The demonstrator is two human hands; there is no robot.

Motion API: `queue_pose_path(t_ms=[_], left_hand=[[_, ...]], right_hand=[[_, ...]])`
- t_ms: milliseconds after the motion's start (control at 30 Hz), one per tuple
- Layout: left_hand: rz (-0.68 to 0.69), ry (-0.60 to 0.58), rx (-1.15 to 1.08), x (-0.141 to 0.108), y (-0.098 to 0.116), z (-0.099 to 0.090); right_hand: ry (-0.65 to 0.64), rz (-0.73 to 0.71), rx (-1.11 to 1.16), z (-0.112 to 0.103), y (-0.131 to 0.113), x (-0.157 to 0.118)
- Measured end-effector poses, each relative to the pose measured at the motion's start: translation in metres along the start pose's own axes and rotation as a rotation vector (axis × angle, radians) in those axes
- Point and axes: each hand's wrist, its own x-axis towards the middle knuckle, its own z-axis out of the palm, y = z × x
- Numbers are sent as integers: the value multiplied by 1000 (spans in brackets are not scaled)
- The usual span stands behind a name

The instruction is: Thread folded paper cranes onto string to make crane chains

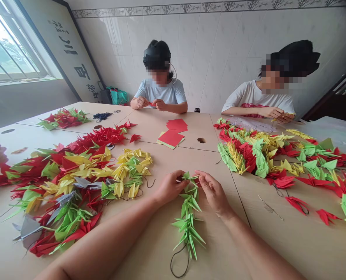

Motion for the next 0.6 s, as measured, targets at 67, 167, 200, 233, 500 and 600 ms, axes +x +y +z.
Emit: queue_pose_path(t_ms=[67,167,200,233,500,600], left_hand=[[-12,3,-11,1,2,-2],[-47,0,-74,2,7,-5],[-56,-4,-103,2,8,-6],[-62,-5,-131,2,8,-7],[-77,-78,-199,1,6,-9],[-102,-81,-338,0,7,-7]], right_hand=[[-9,40,60,0,0,0],[-27,48,144,2,0,-1],[-32,42,162,3,1,-1],[-34,34,167,4,1,-2],[35,3,5,5,6,1],[46,8,-16,5,6,2]])
